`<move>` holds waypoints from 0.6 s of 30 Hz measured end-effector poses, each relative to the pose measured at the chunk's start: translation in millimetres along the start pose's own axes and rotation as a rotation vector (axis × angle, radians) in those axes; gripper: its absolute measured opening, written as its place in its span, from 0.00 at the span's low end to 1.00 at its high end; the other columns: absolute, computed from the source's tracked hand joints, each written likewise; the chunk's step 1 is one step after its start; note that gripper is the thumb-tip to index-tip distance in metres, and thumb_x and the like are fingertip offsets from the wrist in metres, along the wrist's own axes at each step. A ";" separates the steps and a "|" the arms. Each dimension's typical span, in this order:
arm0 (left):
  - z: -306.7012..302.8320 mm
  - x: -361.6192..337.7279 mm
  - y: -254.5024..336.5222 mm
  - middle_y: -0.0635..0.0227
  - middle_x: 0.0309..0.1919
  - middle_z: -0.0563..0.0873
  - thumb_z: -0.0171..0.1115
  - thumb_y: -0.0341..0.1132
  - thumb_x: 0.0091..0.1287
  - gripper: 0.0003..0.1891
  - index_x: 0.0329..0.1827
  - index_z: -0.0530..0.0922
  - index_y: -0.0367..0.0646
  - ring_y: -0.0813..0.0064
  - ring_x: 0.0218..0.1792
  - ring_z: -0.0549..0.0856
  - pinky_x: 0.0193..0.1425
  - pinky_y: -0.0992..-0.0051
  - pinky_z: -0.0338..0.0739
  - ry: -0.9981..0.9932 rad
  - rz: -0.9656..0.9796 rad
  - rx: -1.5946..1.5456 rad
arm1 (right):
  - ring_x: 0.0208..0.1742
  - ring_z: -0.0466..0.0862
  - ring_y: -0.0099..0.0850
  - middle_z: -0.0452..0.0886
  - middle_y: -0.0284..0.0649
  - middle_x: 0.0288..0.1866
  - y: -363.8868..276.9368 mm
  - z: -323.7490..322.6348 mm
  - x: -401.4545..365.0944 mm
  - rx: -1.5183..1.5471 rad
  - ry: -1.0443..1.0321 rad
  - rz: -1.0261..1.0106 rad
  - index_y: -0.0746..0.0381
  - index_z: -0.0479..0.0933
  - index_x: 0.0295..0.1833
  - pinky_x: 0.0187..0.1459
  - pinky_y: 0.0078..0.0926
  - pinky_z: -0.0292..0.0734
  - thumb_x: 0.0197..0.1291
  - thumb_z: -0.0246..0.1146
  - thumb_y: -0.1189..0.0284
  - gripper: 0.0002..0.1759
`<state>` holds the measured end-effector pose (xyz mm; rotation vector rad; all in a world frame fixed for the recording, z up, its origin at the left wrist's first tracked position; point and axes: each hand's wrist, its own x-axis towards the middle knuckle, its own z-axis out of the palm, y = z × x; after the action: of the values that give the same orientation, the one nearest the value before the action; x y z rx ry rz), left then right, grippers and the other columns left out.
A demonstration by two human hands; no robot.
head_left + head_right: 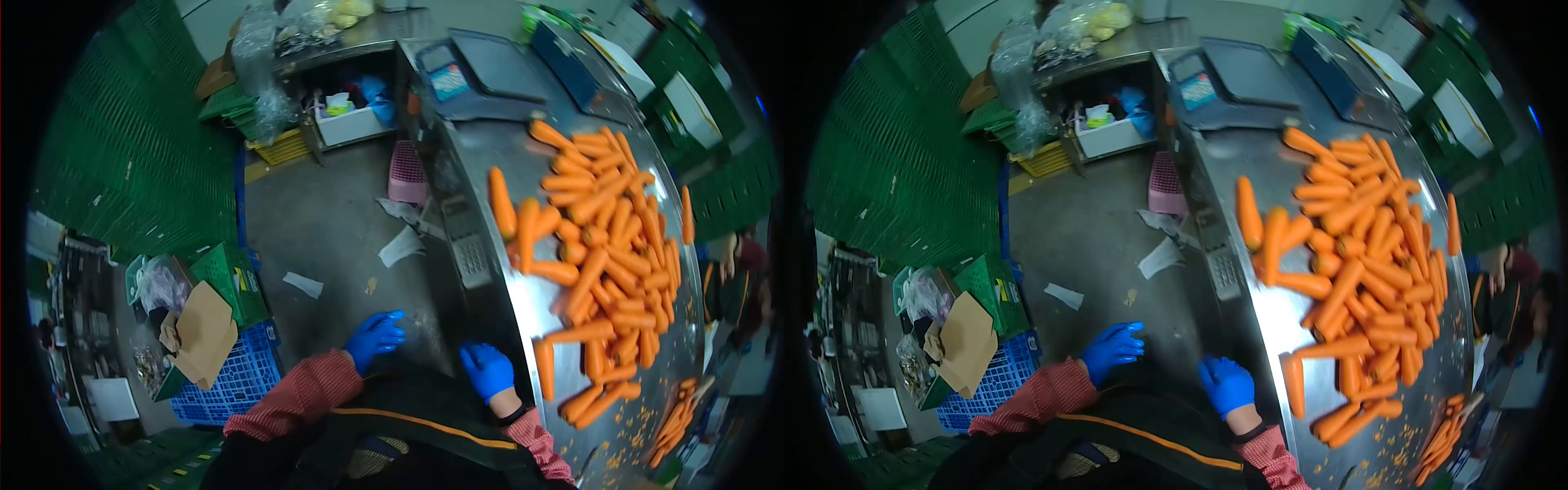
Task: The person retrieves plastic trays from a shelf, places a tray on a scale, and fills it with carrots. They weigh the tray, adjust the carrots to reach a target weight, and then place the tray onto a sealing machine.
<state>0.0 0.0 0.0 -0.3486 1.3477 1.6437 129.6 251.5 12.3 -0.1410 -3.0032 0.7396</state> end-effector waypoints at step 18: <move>-181.6 150.0 208.5 0.64 0.43 0.84 0.58 0.48 0.71 0.21 0.60 0.75 0.47 0.73 0.45 0.83 0.51 0.75 0.75 0.305 -0.202 -0.176 | 0.49 0.80 0.53 0.82 0.53 0.46 -58.8 150.6 448.9 0.226 -0.558 0.124 0.62 0.79 0.49 0.50 0.41 0.77 0.66 0.56 0.57 0.20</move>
<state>-302.1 -75.2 -44.9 -0.8415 1.3400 1.5857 -331.4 174.8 -83.6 -0.1307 -3.4067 1.3205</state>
